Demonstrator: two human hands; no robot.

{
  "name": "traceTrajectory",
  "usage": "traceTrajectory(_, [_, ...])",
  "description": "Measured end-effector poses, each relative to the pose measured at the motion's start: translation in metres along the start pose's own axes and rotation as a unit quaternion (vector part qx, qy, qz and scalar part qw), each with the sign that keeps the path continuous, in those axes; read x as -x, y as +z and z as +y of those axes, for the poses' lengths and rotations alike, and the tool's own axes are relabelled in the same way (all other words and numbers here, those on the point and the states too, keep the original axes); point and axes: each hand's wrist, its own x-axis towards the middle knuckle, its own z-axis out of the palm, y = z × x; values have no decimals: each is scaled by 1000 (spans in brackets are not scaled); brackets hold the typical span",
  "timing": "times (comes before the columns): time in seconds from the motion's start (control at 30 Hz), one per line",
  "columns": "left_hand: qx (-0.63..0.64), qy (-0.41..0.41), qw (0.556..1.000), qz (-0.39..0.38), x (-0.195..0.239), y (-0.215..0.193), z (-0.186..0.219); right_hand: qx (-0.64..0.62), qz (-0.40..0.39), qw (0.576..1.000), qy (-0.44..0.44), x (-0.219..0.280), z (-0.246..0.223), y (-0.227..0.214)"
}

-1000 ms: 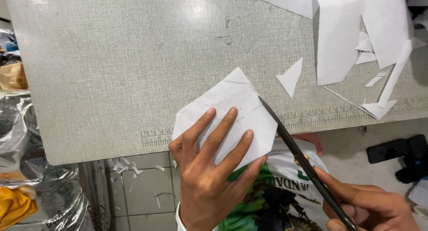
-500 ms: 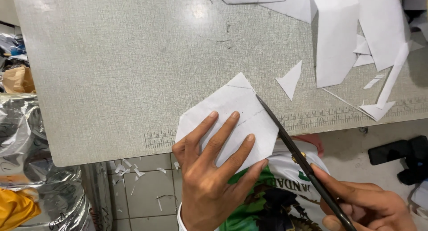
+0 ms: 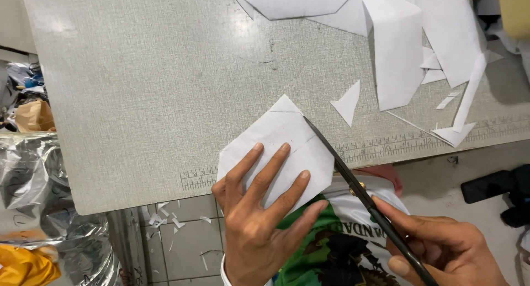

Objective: Cutting out fabric pattern pieces using scissors on a workbench

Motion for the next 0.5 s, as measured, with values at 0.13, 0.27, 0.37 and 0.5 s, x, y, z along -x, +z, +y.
traceTrajectory(0.13, [10, 3, 1000, -6, 2, -1, -2, -34, 0, 999, 27, -3, -12, 7])
traceTrajectory(0.27, [12, 3, 1000, -2, 1, -2, -1, 21, -22, 999, -9, -12, -7, 4])
traceTrajectory(0.37, [15, 3, 1000, -7, 1, -3, -1, 35, -31, 998, -41, -12, -5, 5])
traceTrajectory(0.5, [15, 3, 1000, -4, 1, -2, -1, -15, -4, 1000, 27, -5, -22, 18])
